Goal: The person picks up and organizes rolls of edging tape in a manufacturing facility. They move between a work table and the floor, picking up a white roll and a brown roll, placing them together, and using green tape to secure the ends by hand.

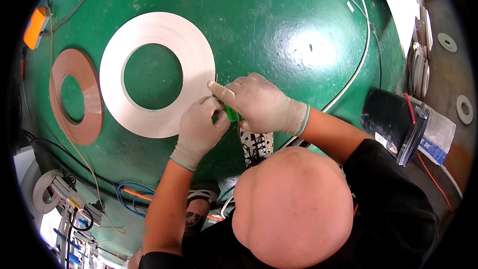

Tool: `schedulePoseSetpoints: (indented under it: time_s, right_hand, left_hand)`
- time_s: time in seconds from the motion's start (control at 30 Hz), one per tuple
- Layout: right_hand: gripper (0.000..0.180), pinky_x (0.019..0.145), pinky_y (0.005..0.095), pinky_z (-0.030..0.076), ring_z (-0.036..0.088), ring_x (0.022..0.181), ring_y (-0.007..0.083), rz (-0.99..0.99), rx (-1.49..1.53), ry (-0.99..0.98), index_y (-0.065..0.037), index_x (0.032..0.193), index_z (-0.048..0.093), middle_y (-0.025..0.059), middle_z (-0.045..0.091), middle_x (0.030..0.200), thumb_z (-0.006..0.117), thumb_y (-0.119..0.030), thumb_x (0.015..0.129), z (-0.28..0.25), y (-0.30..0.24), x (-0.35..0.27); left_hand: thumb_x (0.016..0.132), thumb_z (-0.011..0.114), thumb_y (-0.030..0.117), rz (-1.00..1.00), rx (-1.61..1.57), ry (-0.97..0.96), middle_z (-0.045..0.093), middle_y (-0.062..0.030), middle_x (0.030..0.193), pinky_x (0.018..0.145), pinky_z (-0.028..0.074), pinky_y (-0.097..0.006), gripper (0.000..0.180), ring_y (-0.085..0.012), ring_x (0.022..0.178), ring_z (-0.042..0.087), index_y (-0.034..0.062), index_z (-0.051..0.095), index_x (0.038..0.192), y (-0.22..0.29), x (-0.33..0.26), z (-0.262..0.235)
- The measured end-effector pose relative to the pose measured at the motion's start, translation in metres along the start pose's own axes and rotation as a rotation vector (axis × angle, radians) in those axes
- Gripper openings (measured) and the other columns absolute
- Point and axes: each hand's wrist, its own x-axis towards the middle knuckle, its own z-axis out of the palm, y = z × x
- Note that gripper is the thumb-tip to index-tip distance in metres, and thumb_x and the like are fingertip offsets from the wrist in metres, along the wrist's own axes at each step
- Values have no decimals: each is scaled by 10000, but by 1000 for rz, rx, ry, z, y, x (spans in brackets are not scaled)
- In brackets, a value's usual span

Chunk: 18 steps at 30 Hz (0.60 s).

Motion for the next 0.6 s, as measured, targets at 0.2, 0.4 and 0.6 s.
schedulePoseSetpoints:
  time_s: [0.2, 0.4, 0.6]
  right_hand:
    - [920, 920, 476, 511, 633, 1079, 367, -93, 89, 154, -6, 1530, 393, 196, 636, 1174, 767, -106, 696, 5, 13, -7]
    - [924, 956, 486, 506, 622, 1117, 387, 56, 138, 82, -52, 1548, 383, 205, 610, 1263, 758, -97, 706, 13, 3, -7]
    - [872, 956, 478, 510, 624, 1136, 360, 49, 5, 62, -48, 1518, 430, 185, 610, 1275, 772, -115, 719, 24, -4, -4]
  left_hand:
    - [917, 595, 69, -371, -1018, -209, 607, -26, 892, 823, 483, -283, 68, -108, 876, 570, 28, 649, 921, -24, -3, -15]
    - [1044, 488, 373, -560, -1568, -143, 599, -77, 1211, 1021, 495, -428, 358, -203, 1120, 592, 67, 616, 1178, -45, -24, 11]
    - [1031, 638, 213, -679, -1322, -77, 646, -34, 1138, 919, 542, -305, 246, -129, 989, 627, 44, 636, 1209, -29, -25, 22]
